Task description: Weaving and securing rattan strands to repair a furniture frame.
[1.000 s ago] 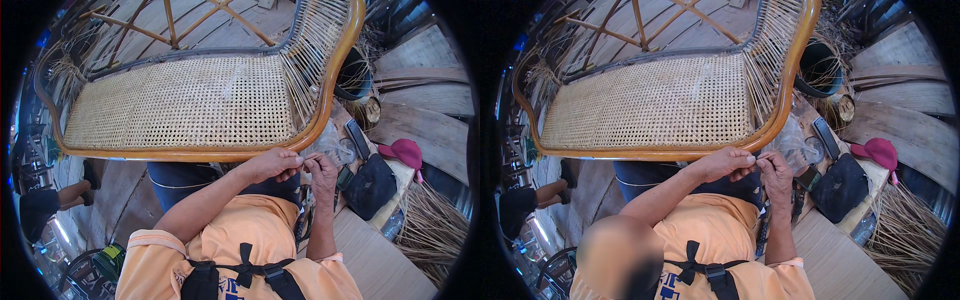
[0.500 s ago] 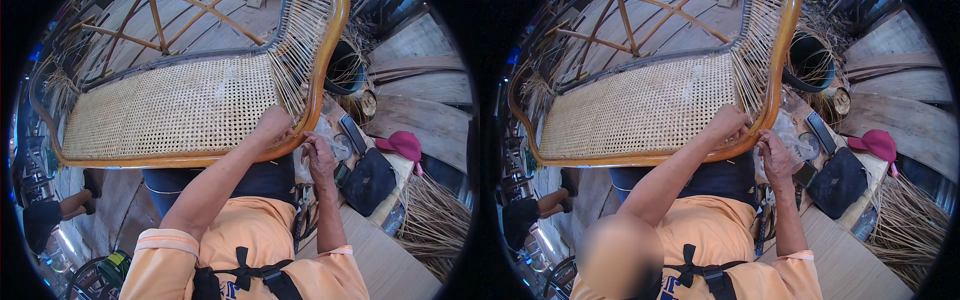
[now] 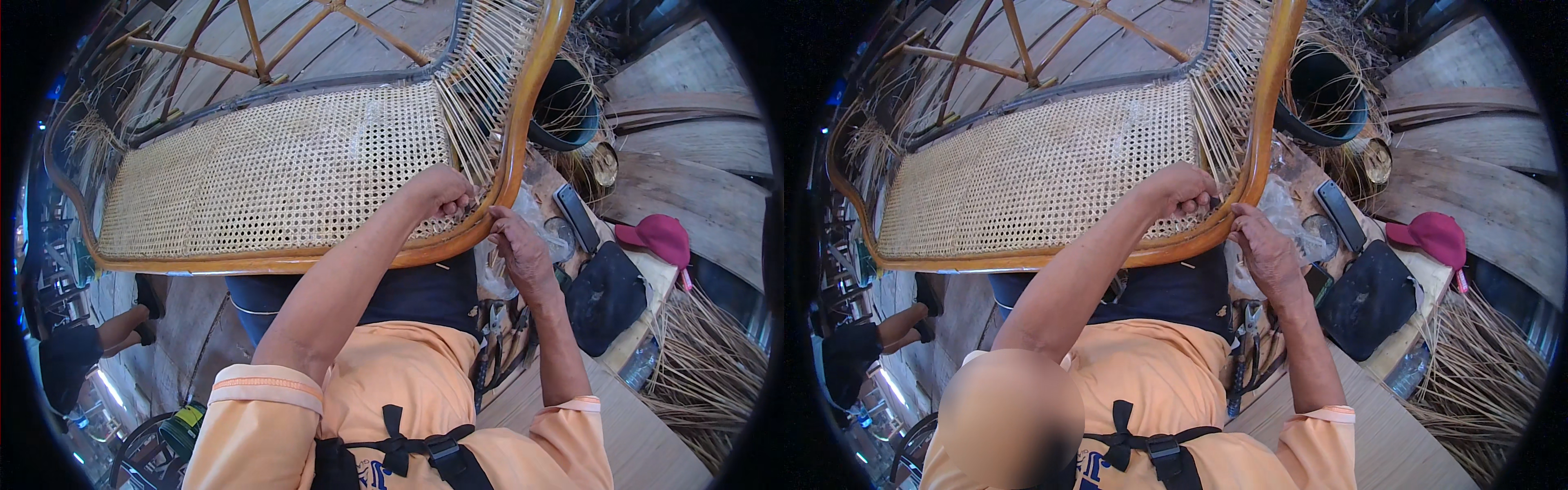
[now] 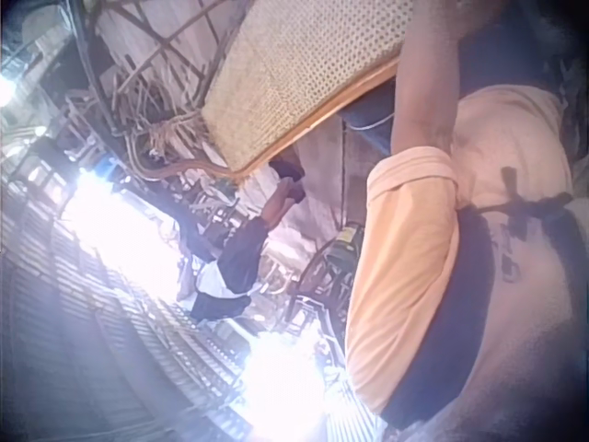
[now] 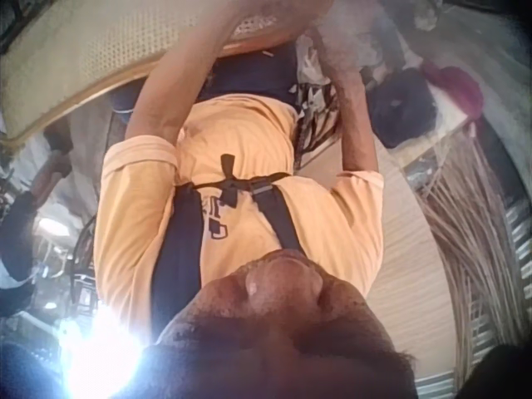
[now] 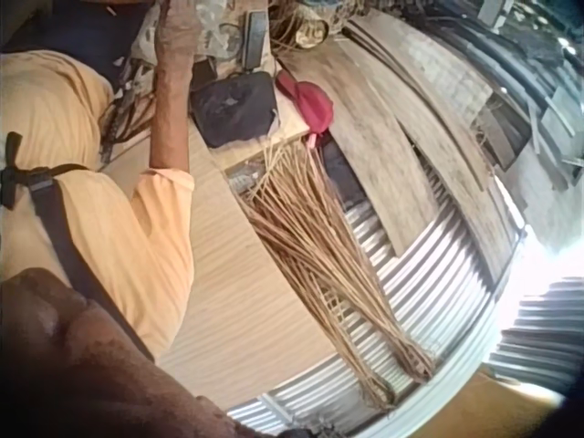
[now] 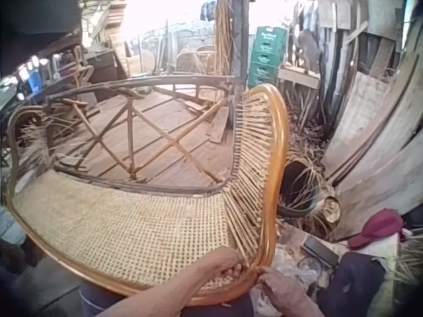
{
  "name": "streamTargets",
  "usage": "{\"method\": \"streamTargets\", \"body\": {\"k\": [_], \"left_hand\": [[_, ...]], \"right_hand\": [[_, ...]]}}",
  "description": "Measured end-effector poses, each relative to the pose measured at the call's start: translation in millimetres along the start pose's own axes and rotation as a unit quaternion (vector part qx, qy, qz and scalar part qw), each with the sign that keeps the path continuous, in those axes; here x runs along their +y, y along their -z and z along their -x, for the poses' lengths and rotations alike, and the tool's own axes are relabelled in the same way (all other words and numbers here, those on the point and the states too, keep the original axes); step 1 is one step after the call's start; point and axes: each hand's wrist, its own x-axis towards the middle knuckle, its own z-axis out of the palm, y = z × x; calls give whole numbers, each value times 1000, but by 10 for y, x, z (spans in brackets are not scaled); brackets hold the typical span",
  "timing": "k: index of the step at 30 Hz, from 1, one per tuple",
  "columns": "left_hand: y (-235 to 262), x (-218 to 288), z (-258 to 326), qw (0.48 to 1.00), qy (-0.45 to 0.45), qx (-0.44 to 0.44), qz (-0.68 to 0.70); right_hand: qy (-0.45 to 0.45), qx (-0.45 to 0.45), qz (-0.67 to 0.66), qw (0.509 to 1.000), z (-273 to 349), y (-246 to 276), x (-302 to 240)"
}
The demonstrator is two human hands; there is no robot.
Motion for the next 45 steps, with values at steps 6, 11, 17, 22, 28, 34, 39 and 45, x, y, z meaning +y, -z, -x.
{"method": "streamTargets", "body": {"k": [6,11,17,22,28,34,39,45], "left_hand": [[61,-13,-135,998,44,-19,-31],[70,-40,-186,997,37,-34,-52],[72,-51,-191,998,26,-38,-41],[60,-72,-228,998,14,-41,-46],[63,15,-135,990,-18,-12,-138],[102,-15,-151,996,-12,-15,-89],[116,-37,-202,993,-20,-36,-113],[116,-28,-238,986,-19,-52,-157]], "right_hand": [[46,-89,115,988,-160,60,34],[31,-153,133,979,-285,82,-24],[21,-201,190,961,-378,120,-96],[45,-279,311,907,-405,149,-251],[41,-310,322,894,-472,126,-308],[65,-316,344,882,-484,174,-304],[116,-219,170,954,-512,164,117],[-196,-5,-196,961,-493,74,66]]}}
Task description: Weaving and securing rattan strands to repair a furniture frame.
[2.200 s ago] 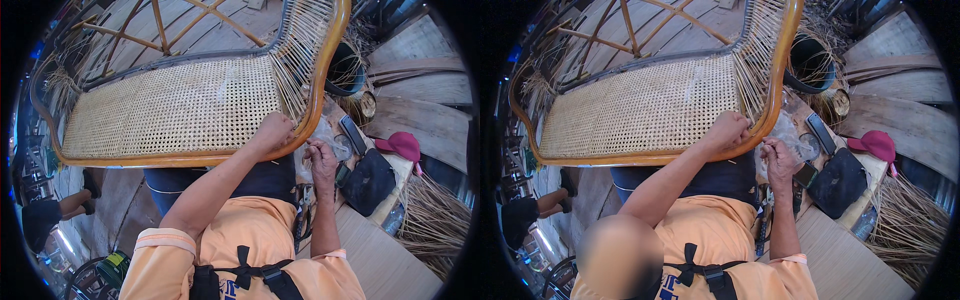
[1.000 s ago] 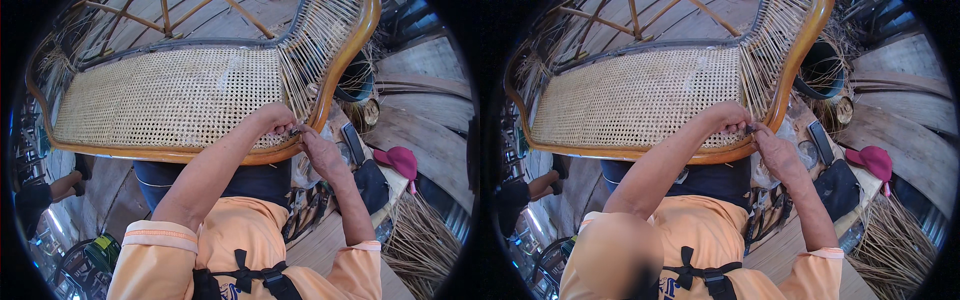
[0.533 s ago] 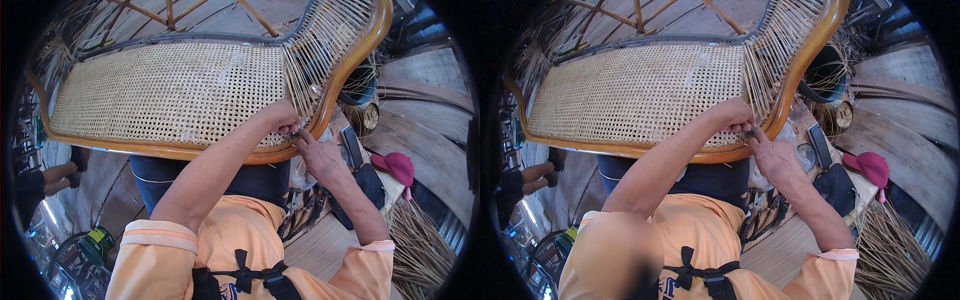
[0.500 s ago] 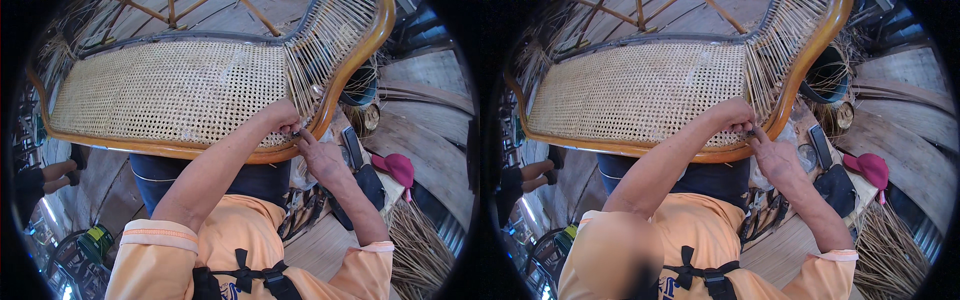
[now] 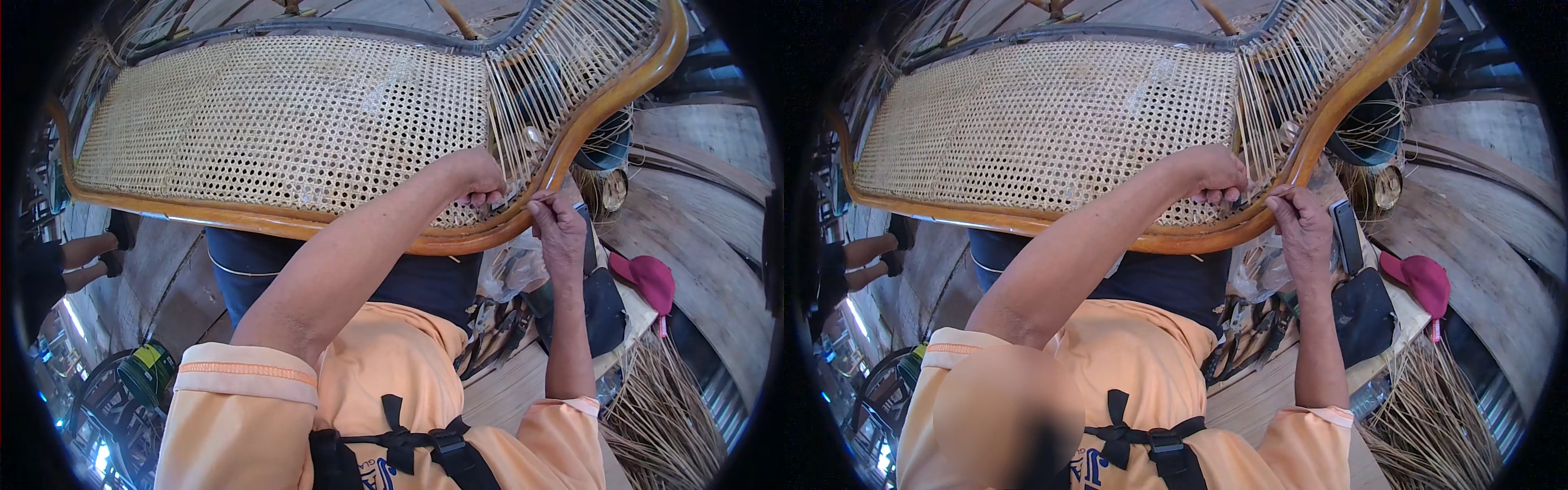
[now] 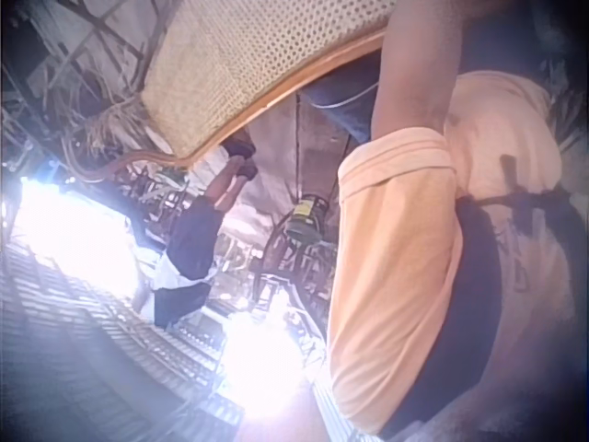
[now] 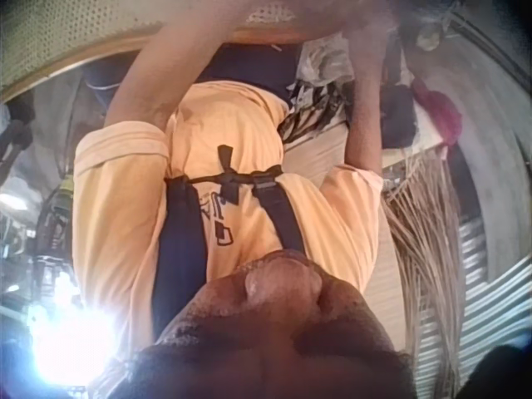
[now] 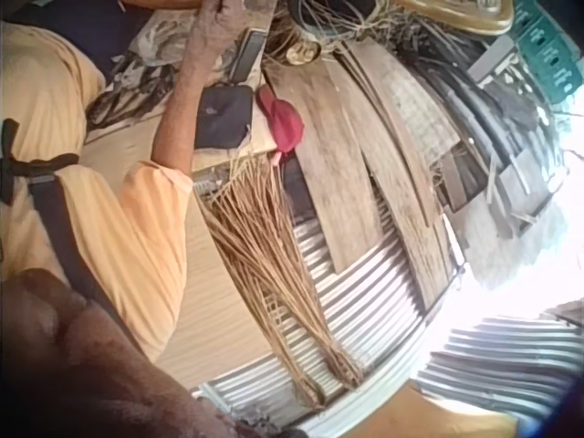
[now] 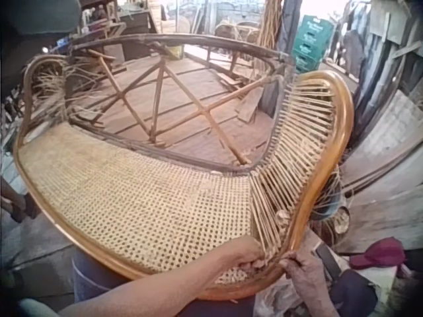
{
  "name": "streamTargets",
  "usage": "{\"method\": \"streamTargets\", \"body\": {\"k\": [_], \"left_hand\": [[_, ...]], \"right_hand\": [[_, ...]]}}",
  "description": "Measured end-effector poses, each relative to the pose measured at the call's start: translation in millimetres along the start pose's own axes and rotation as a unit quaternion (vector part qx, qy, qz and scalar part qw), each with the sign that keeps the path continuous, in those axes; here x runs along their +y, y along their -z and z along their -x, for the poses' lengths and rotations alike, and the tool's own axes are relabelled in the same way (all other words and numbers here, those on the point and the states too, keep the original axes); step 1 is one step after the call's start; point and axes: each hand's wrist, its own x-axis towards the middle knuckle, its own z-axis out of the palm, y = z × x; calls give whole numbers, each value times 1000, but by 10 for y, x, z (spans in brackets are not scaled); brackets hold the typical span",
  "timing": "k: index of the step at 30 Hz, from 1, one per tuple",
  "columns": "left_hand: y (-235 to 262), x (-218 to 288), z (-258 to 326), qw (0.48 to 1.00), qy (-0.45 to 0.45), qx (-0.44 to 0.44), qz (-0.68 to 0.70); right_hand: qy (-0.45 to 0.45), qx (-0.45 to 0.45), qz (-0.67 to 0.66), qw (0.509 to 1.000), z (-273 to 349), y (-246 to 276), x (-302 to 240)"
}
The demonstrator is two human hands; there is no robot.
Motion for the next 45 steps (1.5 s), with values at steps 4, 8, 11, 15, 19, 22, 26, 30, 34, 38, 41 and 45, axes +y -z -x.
{"method": "streamTargets", "body": {"k": [4,8,11,15,19,22,26,30,34,38,41,45], "left_hand": [[2,1,18,1000,-2,-6,-5],[-2,-22,-7,1000,-9,-10,-13],[-4,-3,12,1000,-11,-9,0],[5,-3,-9,1000,-2,-13,0],[4,10,-10,1000,-3,-19,13],[-12,10,-13,1000,-21,-5,-15],[-13,-3,1,1000,-11,-13,21],[10,42,99,1000,-15,-13,11],[14,17,105,998,-17,-15,57],[22,65,89,998,0,-36,46],[44,52,89,999,2,-43,15],[0,62,44,999,7,-43,23]], "right_hand": [[8,20,96,995,-41,-44,48],[52,14,181,982,-67,-96,6],[103,14,195,975,-81,-113,64],[110,24,226,968,-60,-179,2],[121,5,235,965,-34,-153,27],[125,-29,247,960,-48,-76,2],[173,-94,359,912,-155,-49,-135],[149,-105,386,904,-182,-97,-191],[139,-106,450,876,-265,-114,-149],[133,-99,491,855,-267,-143,-218],[107,-95,521,842,-256,-212,-248],[101,-84,477,869,-222,-168,-138]]}}
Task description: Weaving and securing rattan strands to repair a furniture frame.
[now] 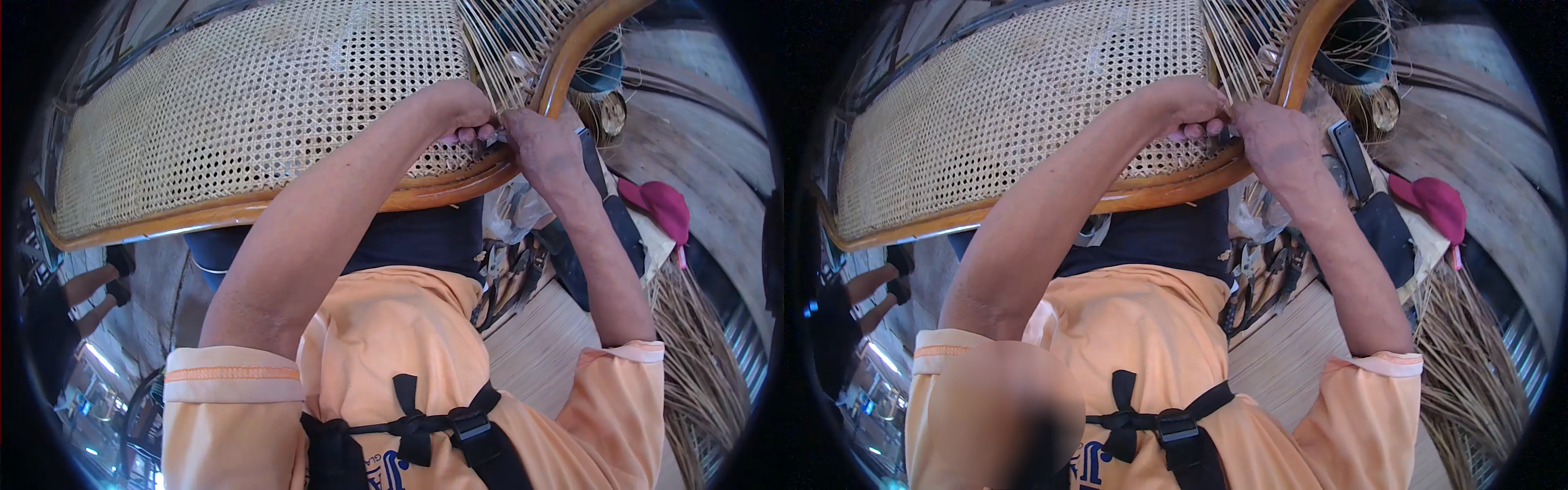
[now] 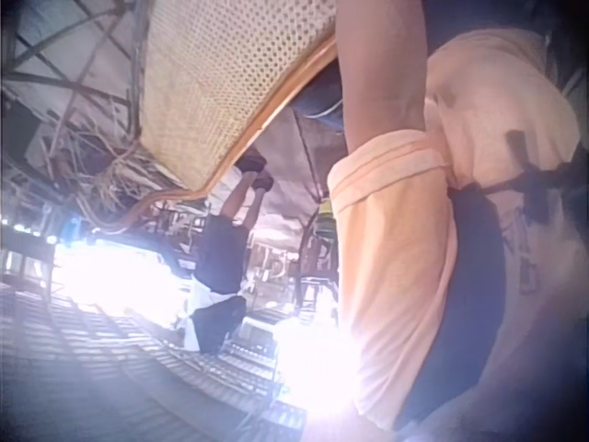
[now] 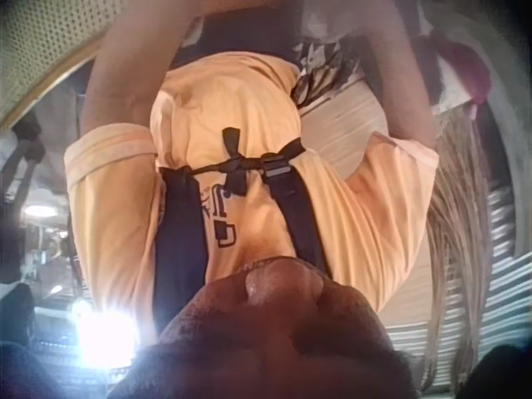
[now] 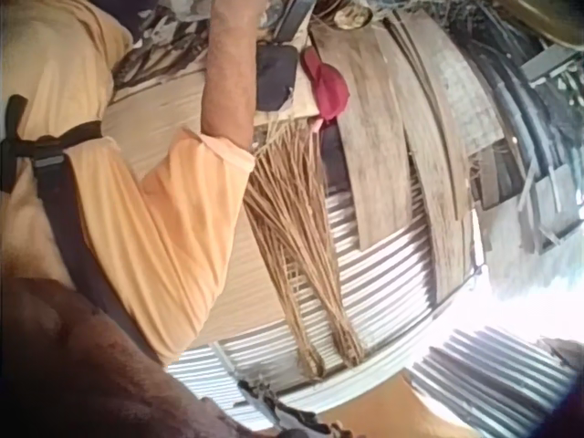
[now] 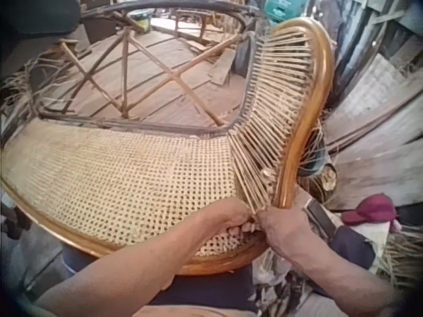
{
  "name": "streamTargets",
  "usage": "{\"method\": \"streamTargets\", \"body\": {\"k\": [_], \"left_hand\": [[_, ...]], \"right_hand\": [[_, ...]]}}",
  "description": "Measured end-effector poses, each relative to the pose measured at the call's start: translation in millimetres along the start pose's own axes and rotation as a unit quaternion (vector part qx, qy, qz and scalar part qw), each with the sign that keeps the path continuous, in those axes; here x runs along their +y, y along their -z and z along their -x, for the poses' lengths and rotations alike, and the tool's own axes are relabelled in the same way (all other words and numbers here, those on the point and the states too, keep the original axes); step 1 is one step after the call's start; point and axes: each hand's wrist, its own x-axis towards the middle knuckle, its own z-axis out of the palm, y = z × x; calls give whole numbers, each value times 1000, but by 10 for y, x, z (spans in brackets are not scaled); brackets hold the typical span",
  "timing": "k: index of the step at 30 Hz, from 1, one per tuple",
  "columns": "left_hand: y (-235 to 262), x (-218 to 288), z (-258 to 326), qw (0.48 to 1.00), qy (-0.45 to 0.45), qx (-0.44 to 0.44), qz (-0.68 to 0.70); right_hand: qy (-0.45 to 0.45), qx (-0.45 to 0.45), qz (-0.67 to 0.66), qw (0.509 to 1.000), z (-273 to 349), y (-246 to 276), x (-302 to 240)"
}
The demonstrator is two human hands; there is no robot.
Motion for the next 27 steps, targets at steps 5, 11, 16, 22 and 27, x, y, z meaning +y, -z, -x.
{"method": "streamTargets", "body": {"k": [5,11,16,22,27], "left_hand": [[-64,3,144,998,-47,40,-20],[-180,-191,266,917,-284,252,-126],[-511,-400,220,874,-374,310,-8],[-569,-425,184,886,-319,335,41],[-578,-352,237,890,-298,344,-2]], "right_hand": [[8,-3,39,999,4,50,-19],[-23,3,16,1000,71,52,-25],[-48,23,46,998,85,-10,-46],[-40,94,49,994,175,-130,-52],[-175,244,-266,916,678,-32,128]]}}
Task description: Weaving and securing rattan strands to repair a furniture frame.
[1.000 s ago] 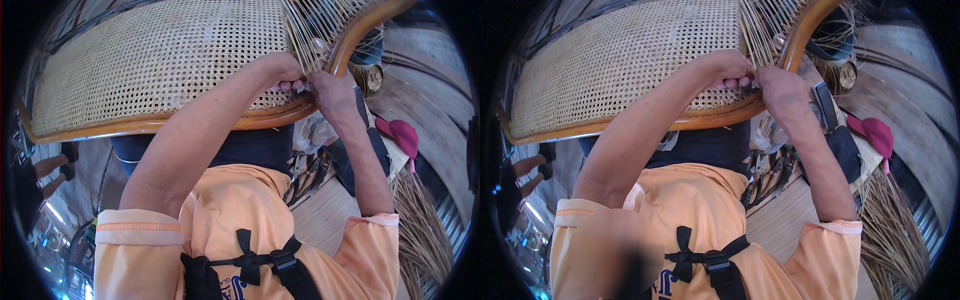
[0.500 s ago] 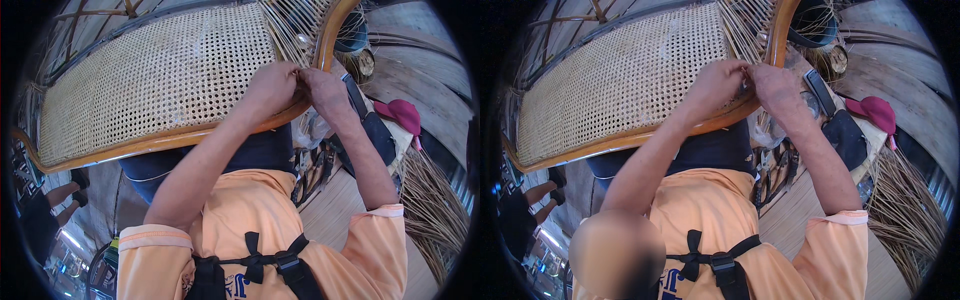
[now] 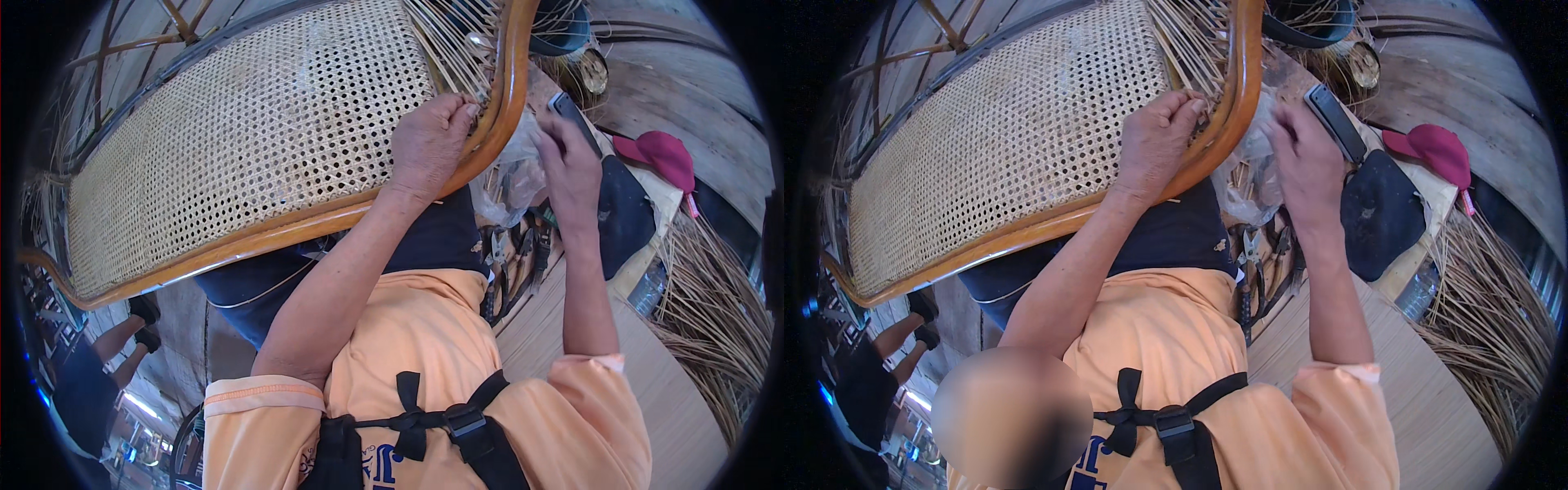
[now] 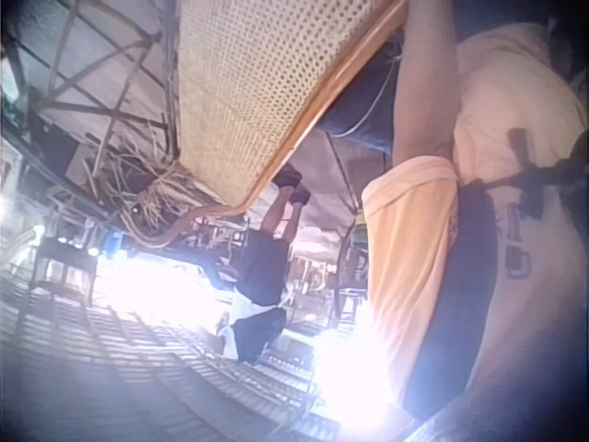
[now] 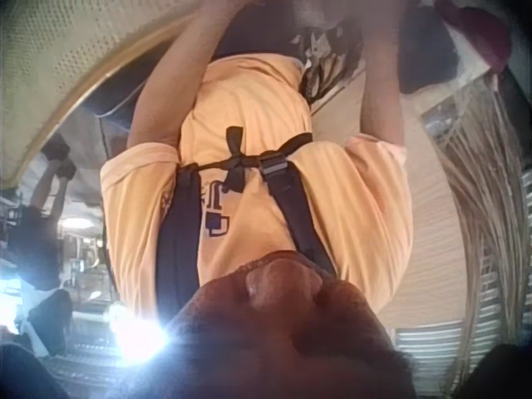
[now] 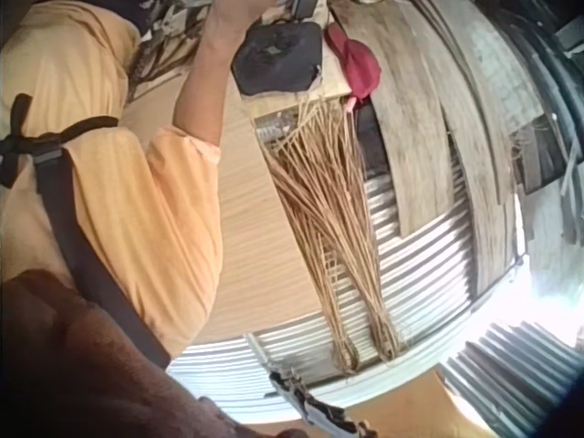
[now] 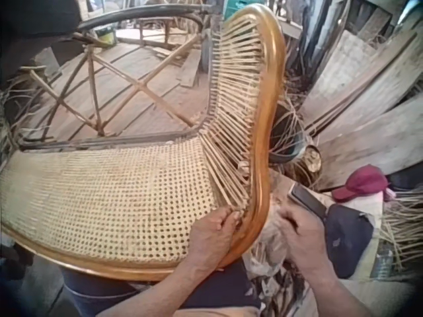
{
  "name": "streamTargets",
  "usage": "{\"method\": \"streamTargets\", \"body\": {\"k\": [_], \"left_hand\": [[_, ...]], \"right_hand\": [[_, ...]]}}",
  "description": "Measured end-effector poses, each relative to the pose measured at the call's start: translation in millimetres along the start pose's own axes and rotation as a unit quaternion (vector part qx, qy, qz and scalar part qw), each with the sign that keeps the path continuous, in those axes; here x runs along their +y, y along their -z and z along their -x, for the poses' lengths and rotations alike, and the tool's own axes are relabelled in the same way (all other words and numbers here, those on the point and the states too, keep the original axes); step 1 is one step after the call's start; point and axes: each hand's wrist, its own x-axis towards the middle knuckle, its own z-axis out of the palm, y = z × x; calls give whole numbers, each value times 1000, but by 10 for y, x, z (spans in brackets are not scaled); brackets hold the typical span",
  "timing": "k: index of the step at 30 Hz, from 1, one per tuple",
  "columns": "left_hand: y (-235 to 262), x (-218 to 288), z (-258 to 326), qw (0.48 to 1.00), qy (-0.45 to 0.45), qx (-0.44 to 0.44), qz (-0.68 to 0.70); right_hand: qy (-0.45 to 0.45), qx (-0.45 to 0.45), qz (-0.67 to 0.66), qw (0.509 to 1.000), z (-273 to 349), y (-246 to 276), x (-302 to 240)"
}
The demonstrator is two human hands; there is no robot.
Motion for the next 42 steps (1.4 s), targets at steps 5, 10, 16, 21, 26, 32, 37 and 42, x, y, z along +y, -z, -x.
{"method": "streamTargets", "body": {"k": [5,10,16,21,26,32,37,42], "left_hand": [[-24,-59,-16,1000,-19,3,-17],[-2,-19,-6,1000,1,-3,-6],[44,-34,-1,999,-24,-21,-36],[46,-61,-2,997,-49,-18,-59],[34,-53,-9,998,-39,-24,-53],[56,-59,4,995,-71,-11,-64],[37,-106,19,993,-96,13,-63],[-24,-103,14,992,-85,2,-90]], "right_hand": [[-228,-214,148,938,1177,7,921],[-241,-235,238,911,1981,-223,922],[-301,-205,71,928,2120,-59,920],[-405,-125,-195,885,1882,349,445],[-423,-90,-415,800,1840,267,221],[-361,-257,-418,793,1802,143,140],[-141,-240,-79,957,762,379,-44],[86,-235,240,938,-137,461,-710]]}}
